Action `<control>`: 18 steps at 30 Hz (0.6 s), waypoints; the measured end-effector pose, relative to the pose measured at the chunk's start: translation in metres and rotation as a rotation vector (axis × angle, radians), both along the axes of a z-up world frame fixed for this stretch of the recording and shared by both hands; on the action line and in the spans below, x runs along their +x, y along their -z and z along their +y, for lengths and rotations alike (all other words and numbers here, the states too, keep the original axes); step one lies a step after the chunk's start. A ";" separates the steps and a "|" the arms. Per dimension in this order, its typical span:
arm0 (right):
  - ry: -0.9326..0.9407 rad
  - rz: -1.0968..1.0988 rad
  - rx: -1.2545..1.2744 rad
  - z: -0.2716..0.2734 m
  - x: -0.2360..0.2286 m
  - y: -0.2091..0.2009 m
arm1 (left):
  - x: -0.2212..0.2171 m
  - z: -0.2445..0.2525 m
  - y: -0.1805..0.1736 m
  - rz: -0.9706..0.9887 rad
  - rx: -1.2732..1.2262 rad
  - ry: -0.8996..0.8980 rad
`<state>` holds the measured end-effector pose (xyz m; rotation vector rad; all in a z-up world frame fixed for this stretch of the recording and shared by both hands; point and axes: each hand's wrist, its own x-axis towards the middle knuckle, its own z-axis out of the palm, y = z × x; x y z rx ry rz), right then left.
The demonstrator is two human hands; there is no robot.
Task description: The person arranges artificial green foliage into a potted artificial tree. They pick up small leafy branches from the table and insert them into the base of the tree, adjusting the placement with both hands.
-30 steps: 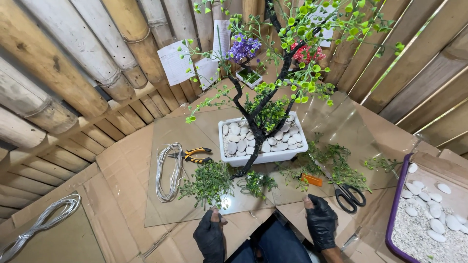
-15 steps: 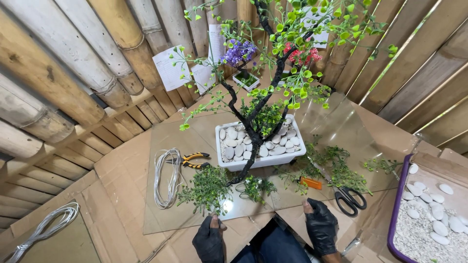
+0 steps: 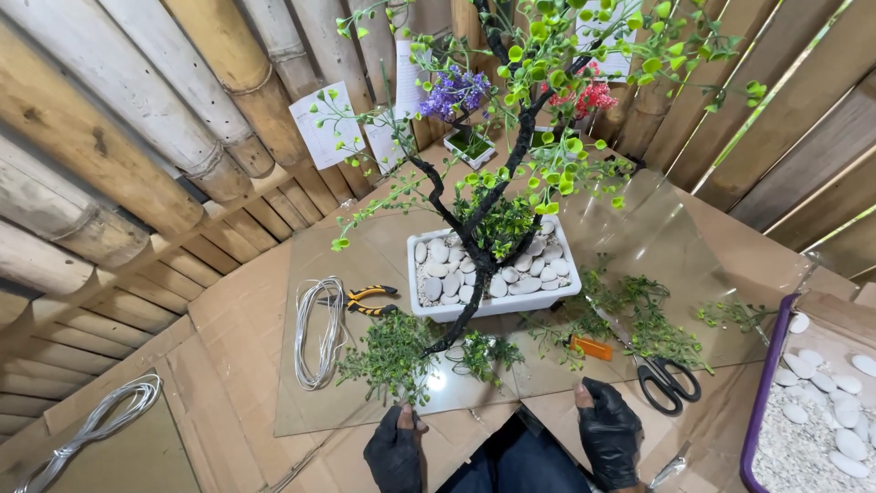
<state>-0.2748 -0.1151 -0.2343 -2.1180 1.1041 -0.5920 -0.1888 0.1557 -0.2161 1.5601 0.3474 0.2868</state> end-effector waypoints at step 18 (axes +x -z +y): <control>-0.082 -0.113 0.009 -0.003 -0.002 -0.009 | 0.001 0.007 -0.007 0.091 0.526 0.138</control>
